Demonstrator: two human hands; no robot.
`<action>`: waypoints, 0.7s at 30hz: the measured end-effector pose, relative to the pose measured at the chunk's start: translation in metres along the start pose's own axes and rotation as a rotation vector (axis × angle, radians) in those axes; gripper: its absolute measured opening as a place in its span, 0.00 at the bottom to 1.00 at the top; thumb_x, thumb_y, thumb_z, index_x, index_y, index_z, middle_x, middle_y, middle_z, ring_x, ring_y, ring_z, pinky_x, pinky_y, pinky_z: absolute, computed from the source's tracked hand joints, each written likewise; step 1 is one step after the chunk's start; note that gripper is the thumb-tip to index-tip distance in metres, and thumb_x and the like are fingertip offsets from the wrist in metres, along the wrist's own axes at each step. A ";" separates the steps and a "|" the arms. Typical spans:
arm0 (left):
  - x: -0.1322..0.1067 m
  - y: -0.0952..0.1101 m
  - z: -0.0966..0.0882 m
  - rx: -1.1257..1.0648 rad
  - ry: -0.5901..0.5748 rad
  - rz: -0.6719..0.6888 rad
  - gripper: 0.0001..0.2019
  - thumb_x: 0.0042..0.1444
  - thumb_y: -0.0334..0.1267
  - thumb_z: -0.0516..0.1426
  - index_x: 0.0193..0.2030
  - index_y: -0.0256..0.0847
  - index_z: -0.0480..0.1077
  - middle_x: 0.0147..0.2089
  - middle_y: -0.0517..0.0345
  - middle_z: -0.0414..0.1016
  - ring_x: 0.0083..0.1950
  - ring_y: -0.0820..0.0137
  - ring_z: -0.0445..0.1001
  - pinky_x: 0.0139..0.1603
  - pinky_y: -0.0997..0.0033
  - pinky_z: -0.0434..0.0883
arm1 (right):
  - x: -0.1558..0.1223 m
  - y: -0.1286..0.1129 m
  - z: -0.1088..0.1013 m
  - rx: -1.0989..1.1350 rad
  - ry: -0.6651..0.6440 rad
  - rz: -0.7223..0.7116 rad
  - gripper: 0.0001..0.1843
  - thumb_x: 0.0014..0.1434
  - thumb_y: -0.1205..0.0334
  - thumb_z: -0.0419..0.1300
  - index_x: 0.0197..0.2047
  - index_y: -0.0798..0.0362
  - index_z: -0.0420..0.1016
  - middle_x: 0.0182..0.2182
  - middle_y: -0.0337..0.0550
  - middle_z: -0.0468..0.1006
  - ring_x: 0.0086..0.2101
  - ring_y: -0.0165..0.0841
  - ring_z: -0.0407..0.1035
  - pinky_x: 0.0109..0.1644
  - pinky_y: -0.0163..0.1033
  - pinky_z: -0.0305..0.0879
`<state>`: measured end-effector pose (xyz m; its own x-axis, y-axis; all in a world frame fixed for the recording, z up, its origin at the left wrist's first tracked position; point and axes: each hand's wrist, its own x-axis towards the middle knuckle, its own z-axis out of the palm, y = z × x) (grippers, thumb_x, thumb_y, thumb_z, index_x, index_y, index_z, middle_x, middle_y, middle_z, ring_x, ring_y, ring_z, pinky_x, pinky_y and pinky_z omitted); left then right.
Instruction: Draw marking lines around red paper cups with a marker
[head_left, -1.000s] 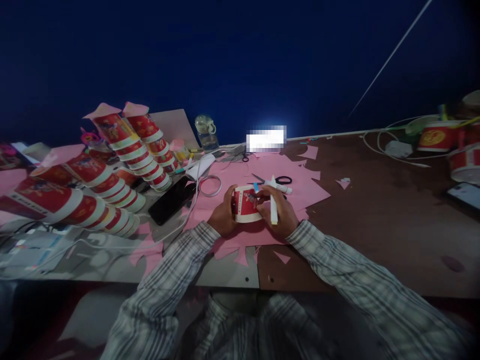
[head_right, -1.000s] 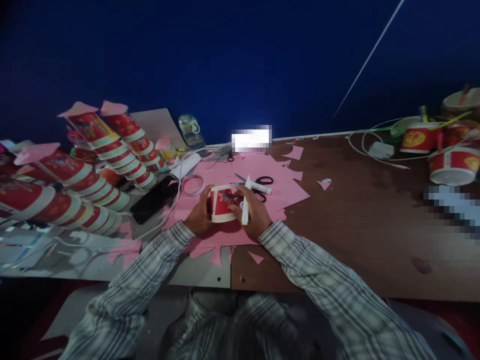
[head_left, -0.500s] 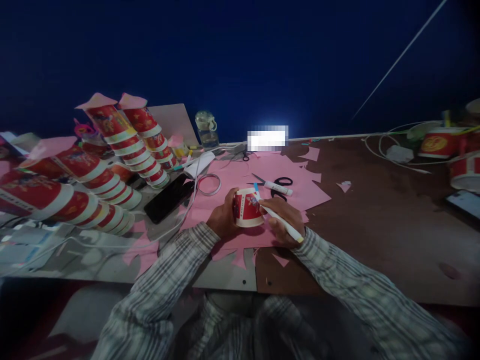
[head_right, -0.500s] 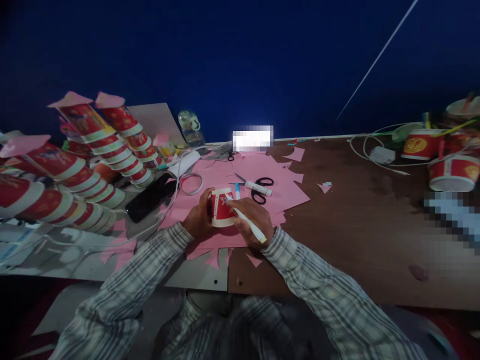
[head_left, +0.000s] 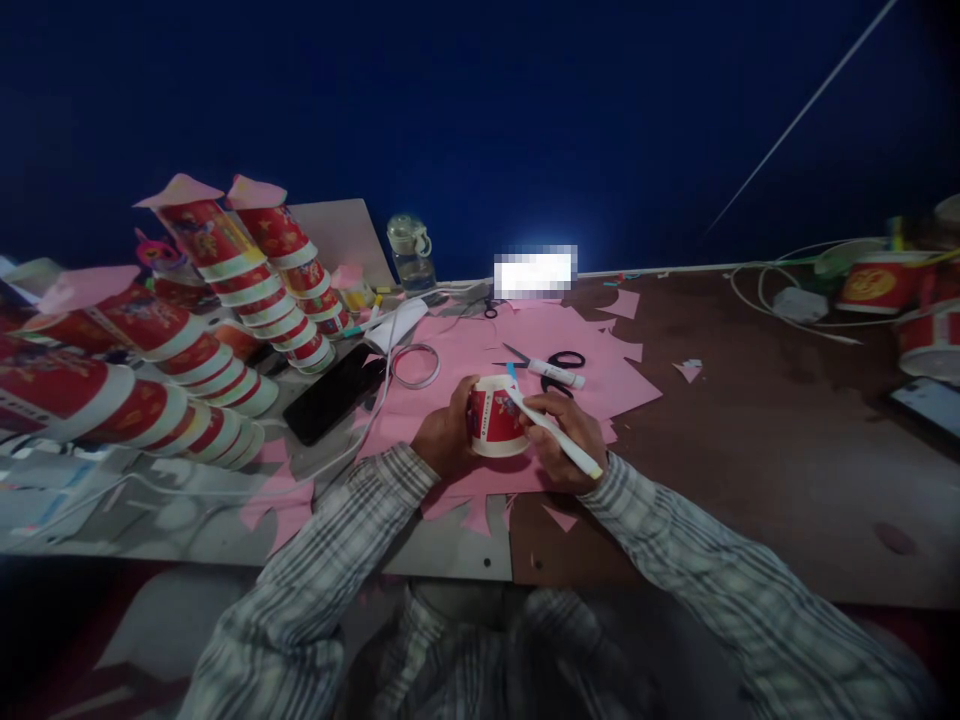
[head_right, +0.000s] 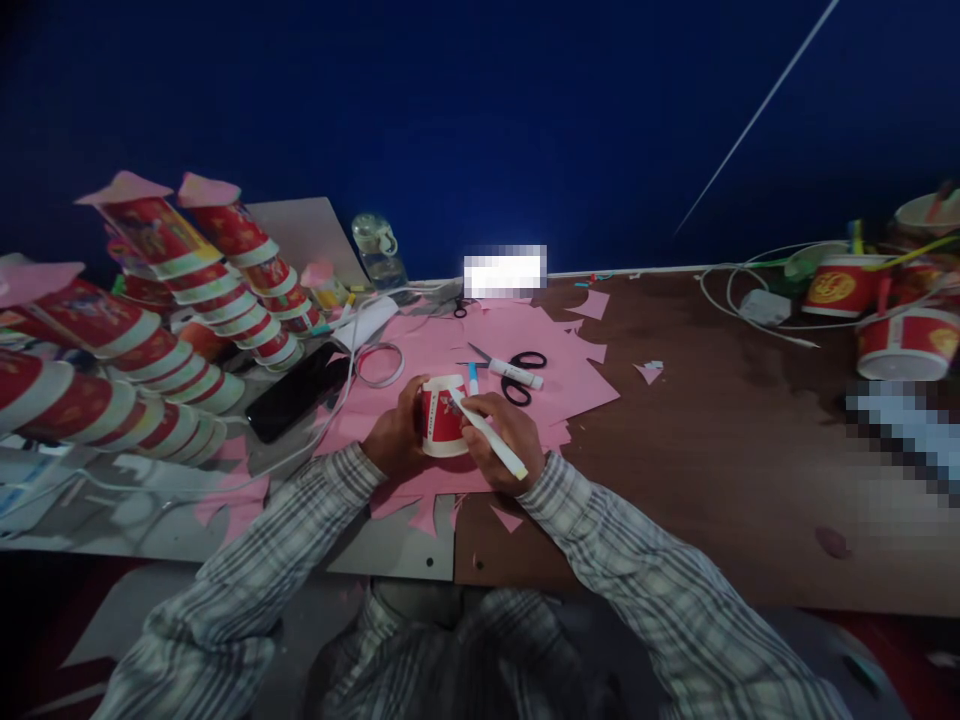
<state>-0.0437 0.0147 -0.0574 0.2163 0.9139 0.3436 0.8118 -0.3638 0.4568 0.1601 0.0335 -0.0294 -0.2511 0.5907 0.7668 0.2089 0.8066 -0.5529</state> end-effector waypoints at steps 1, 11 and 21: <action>0.000 0.000 0.000 0.006 0.008 0.009 0.48 0.52 0.58 0.64 0.69 0.35 0.44 0.45 0.42 0.80 0.33 0.58 0.83 0.31 0.64 0.75 | 0.000 0.000 0.000 0.000 0.000 -0.002 0.12 0.66 0.59 0.55 0.51 0.52 0.71 0.33 0.46 0.81 0.32 0.37 0.78 0.35 0.41 0.77; -0.001 -0.003 0.003 0.045 0.033 0.056 0.46 0.55 0.58 0.61 0.68 0.32 0.45 0.40 0.44 0.81 0.33 0.56 0.83 0.31 0.63 0.75 | -0.002 0.000 0.001 -0.035 -0.014 0.026 0.12 0.66 0.58 0.55 0.49 0.52 0.72 0.34 0.48 0.82 0.34 0.38 0.79 0.38 0.43 0.78; 0.001 0.001 -0.001 0.052 -0.004 0.011 0.47 0.54 0.63 0.60 0.67 0.33 0.46 0.46 0.38 0.79 0.34 0.56 0.83 0.31 0.63 0.75 | -0.004 -0.001 0.001 -0.011 -0.019 -0.020 0.11 0.66 0.59 0.54 0.46 0.52 0.73 0.34 0.49 0.81 0.37 0.39 0.79 0.41 0.45 0.79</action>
<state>-0.0435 0.0145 -0.0556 0.2277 0.9106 0.3449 0.8363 -0.3643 0.4096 0.1600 0.0300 -0.0322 -0.2736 0.5747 0.7713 0.2143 0.8182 -0.5336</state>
